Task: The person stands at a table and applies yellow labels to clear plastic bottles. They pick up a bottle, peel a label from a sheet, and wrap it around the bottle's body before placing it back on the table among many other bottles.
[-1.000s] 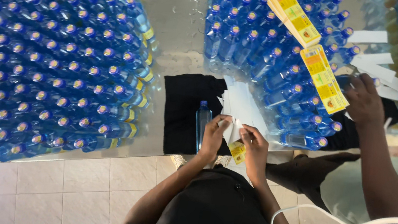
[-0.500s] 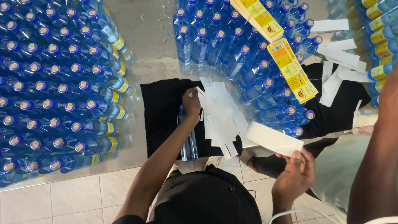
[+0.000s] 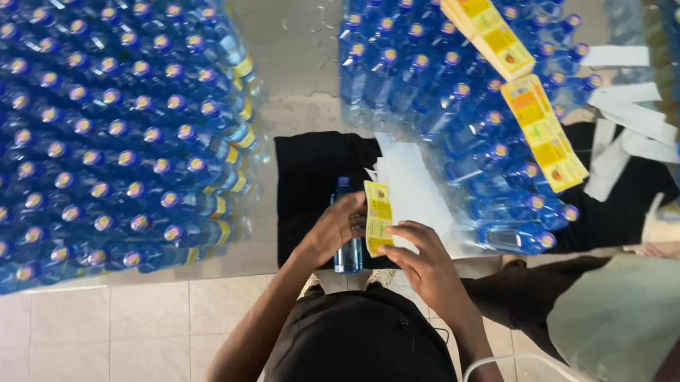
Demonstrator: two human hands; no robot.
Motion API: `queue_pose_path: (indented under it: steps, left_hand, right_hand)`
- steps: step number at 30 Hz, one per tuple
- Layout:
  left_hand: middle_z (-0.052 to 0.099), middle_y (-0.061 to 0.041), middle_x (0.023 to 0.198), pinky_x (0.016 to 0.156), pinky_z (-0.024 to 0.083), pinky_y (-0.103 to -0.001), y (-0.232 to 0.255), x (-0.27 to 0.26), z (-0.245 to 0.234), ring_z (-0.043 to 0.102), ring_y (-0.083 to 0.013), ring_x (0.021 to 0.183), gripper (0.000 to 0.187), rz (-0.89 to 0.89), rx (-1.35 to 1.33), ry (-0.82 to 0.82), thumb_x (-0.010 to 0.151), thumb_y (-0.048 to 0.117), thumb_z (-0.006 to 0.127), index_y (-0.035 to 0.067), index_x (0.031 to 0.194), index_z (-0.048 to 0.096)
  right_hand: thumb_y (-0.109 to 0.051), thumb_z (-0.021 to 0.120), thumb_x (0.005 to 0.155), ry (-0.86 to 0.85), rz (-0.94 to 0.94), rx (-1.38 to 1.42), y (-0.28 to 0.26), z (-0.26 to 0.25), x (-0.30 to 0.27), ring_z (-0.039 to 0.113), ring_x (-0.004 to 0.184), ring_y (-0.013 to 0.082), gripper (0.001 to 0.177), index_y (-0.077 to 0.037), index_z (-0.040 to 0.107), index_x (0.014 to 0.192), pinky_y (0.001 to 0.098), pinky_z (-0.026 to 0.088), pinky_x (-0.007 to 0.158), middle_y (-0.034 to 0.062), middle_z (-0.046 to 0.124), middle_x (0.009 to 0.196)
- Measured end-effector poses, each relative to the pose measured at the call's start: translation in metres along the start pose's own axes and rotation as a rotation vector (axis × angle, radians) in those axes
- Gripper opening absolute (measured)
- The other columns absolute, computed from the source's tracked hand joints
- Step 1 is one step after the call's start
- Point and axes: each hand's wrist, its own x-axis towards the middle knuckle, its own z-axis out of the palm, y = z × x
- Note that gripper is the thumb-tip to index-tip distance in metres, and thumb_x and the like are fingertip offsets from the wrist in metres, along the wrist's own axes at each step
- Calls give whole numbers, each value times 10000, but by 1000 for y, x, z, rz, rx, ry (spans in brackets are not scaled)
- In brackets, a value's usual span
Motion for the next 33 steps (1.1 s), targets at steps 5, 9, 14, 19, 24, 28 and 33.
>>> queue_pose_path:
  steps: [5, 9, 14, 19, 24, 28, 33]
  left_hand:
    - [639, -140, 1210, 960, 633, -419, -36, -22, -48, 746, -263, 1042, 471, 157, -140, 221, 1035, 178, 769, -1, 1414, 554]
    - [653, -103, 1232, 1025, 613, -438, -28, -54, -41, 757, -249, 1099, 477, 185, -273, 245, 1040, 186, 761, 17, 1425, 533]
    - [655, -93, 1114, 1026, 649, -432, -18, -80, -18, 774, -222, 1005, 397, 229, -442, 319, 1037, 192, 778, 7, 1292, 538]
    - [644, -114, 1098, 1027, 661, -453, -54, -75, -22, 777, -246, 1004, 408, 204, -486, 374, 1043, 174, 782, -26, 1281, 517]
    - [520, -119, 1079, 1042, 629, -522, -59, -95, -11, 713, -250, 1005, 447, 198, -397, 476, 1050, 177, 791, -109, 1211, 487]
    - [665, -151, 1035, 970, 639, -418, -82, -94, -29, 702, -221, 964, 429, 203, -126, 625, 1018, 238, 851, -51, 1208, 597]
    - [706, -122, 997, 939, 638, -375, -107, -87, -43, 711, -174, 942, 394, 201, -85, 687, 1014, 248, 861, -28, 1191, 641]
  right_hand:
    - [-93, 741, 992, -165, -39, 46, -2, 3, 11, 605, 1386, 496, 161, -141, 846, 1104, 613, 543, 1069, 160, 694, 1494]
    - [-1, 741, 970, -94, 46, 244, 37, 17, 4, 640, 1369, 452, 222, -111, 846, 1131, 526, 588, 1054, 152, 707, 1484]
    - [-281, 523, 1098, -10, 850, 1021, 66, 46, -12, 599, 1383, 402, 592, 1, 474, 1616, 539, 537, 1124, 262, 617, 1468]
    - [-472, 676, 982, 61, 1005, 1291, 59, 101, -41, 738, 1172, 354, 609, -32, 619, 1400, 528, 616, 1000, 197, 748, 1244]
    - [-155, 752, 1068, 246, 1091, 1116, 68, 138, -53, 789, 956, 301, 315, 74, 665, 1266, 411, 666, 875, 200, 756, 1085]
    - [-242, 849, 1025, 165, 1142, 819, 68, 146, -60, 791, 1054, 380, 521, 85, 686, 1396, 504, 607, 1029, 319, 750, 1187]
    - [-232, 850, 1030, 184, 1187, 844, 72, 159, -71, 776, 1128, 413, 544, 97, 666, 1422, 545, 555, 1110, 354, 752, 1215]
